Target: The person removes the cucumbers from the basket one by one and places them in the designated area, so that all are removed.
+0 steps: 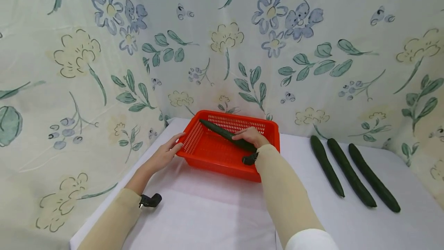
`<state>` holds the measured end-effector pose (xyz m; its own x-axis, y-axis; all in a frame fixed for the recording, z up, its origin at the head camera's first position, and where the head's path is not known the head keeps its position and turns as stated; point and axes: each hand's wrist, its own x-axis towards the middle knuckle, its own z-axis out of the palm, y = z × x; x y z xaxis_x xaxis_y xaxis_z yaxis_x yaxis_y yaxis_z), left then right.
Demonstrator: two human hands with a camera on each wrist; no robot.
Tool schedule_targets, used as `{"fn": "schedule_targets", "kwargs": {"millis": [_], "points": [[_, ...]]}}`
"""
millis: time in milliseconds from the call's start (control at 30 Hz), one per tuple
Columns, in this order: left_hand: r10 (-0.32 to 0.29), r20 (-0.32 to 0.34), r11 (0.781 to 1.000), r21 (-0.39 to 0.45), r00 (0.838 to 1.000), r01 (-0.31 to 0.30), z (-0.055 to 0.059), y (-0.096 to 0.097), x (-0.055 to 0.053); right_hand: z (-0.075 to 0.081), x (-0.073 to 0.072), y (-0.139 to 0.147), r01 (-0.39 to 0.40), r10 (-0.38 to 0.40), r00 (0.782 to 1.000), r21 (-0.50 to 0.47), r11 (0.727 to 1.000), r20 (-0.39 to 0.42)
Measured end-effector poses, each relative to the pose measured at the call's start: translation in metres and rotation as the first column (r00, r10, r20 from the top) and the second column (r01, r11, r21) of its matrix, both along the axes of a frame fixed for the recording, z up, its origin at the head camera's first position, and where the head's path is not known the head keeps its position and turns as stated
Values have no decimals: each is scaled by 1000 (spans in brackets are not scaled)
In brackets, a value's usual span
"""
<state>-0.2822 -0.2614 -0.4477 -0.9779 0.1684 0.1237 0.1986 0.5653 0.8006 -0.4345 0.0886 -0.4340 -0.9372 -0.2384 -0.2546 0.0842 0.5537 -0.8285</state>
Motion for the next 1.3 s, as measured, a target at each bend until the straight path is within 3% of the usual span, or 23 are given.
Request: {"fn": "schedule_targets", "kwargs": {"millis": [433,700,933,1300], "points": [[7,25,1000,17,1000,-8,4,0,3,2,-1,-3,6,-6,1000,3,1000,18],[-4,41,1000,6,999,3,33,11,25,1,0,-6,-29,29,999,19,999,-14],[15,9,1000,9,1000,-15,-3,-4,4,1,5,-5,-78,79,996,27,997,-31],[8,-5,1000,0,1000,-8,0,-1,3,8,6,0,-109,109,992,11,994,-62]]}}
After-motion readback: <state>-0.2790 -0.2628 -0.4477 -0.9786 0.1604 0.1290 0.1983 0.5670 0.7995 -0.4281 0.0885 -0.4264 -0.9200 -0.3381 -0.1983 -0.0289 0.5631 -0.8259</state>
